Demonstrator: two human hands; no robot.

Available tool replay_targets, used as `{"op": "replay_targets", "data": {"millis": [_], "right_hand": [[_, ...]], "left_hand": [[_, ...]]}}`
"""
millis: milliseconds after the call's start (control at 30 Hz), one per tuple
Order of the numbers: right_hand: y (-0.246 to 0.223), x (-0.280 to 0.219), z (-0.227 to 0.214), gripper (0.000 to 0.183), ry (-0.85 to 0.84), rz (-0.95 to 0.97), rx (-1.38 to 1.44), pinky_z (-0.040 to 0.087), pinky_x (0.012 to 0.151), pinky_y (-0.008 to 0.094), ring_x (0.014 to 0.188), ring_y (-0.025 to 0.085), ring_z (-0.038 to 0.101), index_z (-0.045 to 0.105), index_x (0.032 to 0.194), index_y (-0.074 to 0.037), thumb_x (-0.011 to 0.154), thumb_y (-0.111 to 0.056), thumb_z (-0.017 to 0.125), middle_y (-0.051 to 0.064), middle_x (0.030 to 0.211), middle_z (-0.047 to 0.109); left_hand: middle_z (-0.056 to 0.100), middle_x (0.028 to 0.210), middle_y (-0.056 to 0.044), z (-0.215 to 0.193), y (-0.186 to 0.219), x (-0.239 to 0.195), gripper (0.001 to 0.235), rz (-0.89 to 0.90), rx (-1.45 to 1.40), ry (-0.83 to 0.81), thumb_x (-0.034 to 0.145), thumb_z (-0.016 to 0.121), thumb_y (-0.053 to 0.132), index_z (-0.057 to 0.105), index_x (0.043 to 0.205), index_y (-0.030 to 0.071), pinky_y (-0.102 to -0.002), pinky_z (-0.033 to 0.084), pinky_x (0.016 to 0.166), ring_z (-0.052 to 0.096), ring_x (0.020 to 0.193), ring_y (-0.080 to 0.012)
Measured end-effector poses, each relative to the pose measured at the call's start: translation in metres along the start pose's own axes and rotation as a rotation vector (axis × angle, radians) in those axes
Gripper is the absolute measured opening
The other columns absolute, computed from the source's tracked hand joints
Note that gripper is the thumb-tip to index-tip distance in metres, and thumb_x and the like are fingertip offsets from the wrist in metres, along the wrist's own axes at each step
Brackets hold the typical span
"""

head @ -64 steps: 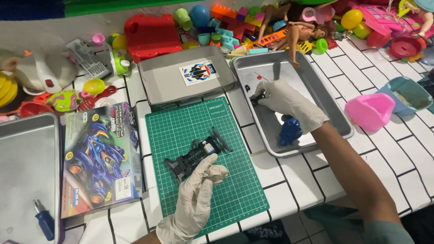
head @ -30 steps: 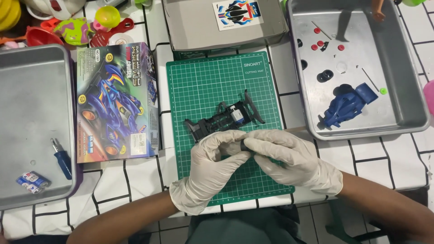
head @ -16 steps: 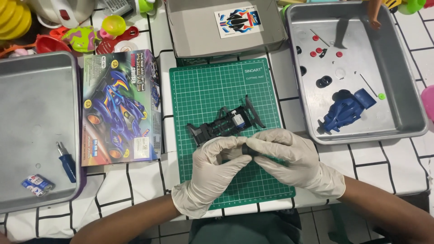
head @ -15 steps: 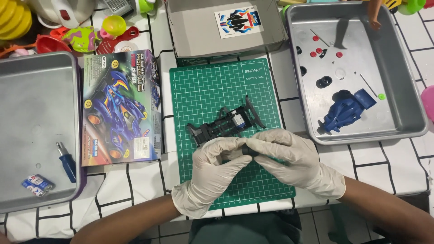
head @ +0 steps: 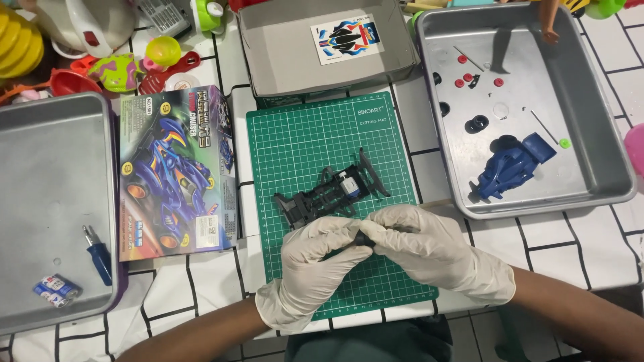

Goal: The person assembles a toy vehicle on a green cutting mat. They attach black wheels to the chassis, secure a blue body shell, and then use a screwdriver to tighten red screws into the wheel hubs.

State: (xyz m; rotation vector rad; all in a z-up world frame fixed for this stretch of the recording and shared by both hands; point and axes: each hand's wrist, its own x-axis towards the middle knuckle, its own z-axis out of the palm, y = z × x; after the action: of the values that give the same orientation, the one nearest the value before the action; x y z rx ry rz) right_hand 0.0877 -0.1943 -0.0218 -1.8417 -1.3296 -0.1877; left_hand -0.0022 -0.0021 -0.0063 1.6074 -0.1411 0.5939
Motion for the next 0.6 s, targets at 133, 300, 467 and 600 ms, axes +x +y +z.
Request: {"op": "replay_targets", "data": {"millis": [133,300,467,600], "right_hand": [[-0.008,0.006,-0.002,0.053,-0.027,0.058,0.148,0.065,0.093,0.019,0.105,0.016,0.076,0.062,0.135,-0.013,0.09,0.012,0.075,0.003,0.122,0.07],[-0.009,0.02,-0.015,0.062,-0.098,0.035,0.313,0.062,0.09,0.031,0.099,0.022,0.067,0.039,0.156,-0.013,0.101,0.001,0.064,0.009,0.116,0.064],[-0.012,0.025,-0.014,0.048,-0.004,-0.061,0.206,0.05,0.07,0.029,0.078,0.019,0.056,0.052,0.14,-0.006,0.095,0.007,0.067,0.007,0.093,0.054],[0.002,0.027,-0.032,0.052,0.207,-0.122,0.16,0.057,0.065,0.02,0.08,0.013,0.061,0.056,0.123,-0.012,0.085,0.015,0.079,0.009,0.109,0.053]], "left_hand": [[0.076,0.103,-0.016,0.001,-0.003,-0.002,0.029,0.037,-0.015,-0.019,0.077,0.087,-0.002,0.074,0.103,-0.003,-0.033,0.071,0.088,0.078,0.095,-0.0264],[0.078,0.105,-0.015,0.001,0.007,0.0,0.035,-0.174,-0.092,-0.036,0.08,0.085,0.008,0.073,0.111,-0.002,-0.032,0.071,0.086,0.08,0.092,-0.0235],[0.074,0.124,-0.016,-0.001,0.005,-0.004,0.066,-0.277,-0.232,-0.035,0.083,0.083,0.019,0.055,0.141,0.003,-0.034,0.064,0.098,0.075,0.11,-0.0221],[0.067,0.131,-0.025,-0.001,0.004,-0.001,0.078,-0.377,-0.514,-0.071,0.092,0.074,0.026,0.037,0.153,-0.006,-0.034,0.061,0.094,0.072,0.109,-0.03]]}}
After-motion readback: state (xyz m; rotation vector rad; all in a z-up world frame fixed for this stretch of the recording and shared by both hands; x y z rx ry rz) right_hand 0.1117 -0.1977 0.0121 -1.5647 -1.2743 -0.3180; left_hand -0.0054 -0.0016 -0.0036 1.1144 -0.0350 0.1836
